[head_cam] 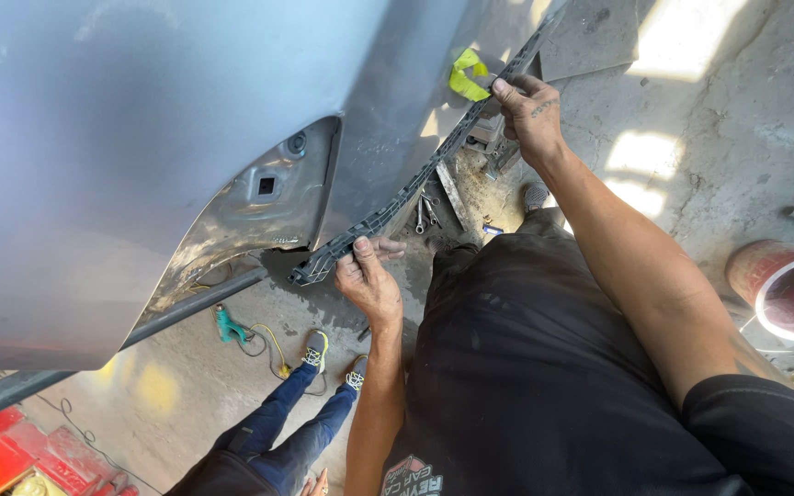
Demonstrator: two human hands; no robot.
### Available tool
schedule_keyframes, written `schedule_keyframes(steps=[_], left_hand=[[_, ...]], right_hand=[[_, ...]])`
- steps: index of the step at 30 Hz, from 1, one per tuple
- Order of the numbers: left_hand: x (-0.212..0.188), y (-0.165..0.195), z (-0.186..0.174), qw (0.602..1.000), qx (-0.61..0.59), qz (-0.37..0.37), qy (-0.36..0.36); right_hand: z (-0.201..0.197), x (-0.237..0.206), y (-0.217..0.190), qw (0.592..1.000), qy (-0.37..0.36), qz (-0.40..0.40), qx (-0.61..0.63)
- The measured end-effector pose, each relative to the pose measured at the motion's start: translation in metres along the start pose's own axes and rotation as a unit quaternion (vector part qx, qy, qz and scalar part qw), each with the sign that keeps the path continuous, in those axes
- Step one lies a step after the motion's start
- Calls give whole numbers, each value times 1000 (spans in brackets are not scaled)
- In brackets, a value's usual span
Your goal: The person installs a black plastic trim piece along the lower edge of a car's front bumper. Using a screwdriver, they secure the trim by driving screws into multiple points along the bumper's length. The person works from the center outward, adjusting the trim and tightening fasteners.
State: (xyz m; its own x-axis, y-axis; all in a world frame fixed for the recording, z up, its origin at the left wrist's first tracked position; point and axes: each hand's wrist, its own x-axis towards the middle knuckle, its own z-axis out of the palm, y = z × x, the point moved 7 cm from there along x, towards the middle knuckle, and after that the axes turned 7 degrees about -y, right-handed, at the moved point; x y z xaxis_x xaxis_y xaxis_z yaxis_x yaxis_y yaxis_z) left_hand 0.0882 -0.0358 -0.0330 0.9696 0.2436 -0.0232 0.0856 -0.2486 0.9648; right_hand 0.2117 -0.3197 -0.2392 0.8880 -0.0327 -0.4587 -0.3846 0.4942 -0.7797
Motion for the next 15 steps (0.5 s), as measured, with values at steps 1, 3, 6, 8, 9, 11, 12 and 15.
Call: schedule_keyframes(steps=[1,3,6,8,9,11,12,15], left_hand=[[0,0,1,1000,1,-1,0],[0,-1,3,1000,-1,-4,-3],[-2,-1,4,1000,8,2,5],[-3,1,4,1000,21,19,11],[-3,2,4,999,30,30,13],[-2,0,5,998,38,38,12],[-1,-2,6,999,39,35,12],[4,-7,6,998,28,43,28]], right_hand=[[-4,0,-5,999,21,-9,-39],[-6,0,-14,994,35,-36,-96],[4,-1,-20,988,4,-74,-136],[11,-3,-19,987,-18,-74,-138],[14,-4,-16,988,-24,-64,-137],[19,-5,-11,989,-36,-43,-138],[23,-6,-10,992,-47,-45,-112],[29,-4,-11,992,-68,-58,-87]])
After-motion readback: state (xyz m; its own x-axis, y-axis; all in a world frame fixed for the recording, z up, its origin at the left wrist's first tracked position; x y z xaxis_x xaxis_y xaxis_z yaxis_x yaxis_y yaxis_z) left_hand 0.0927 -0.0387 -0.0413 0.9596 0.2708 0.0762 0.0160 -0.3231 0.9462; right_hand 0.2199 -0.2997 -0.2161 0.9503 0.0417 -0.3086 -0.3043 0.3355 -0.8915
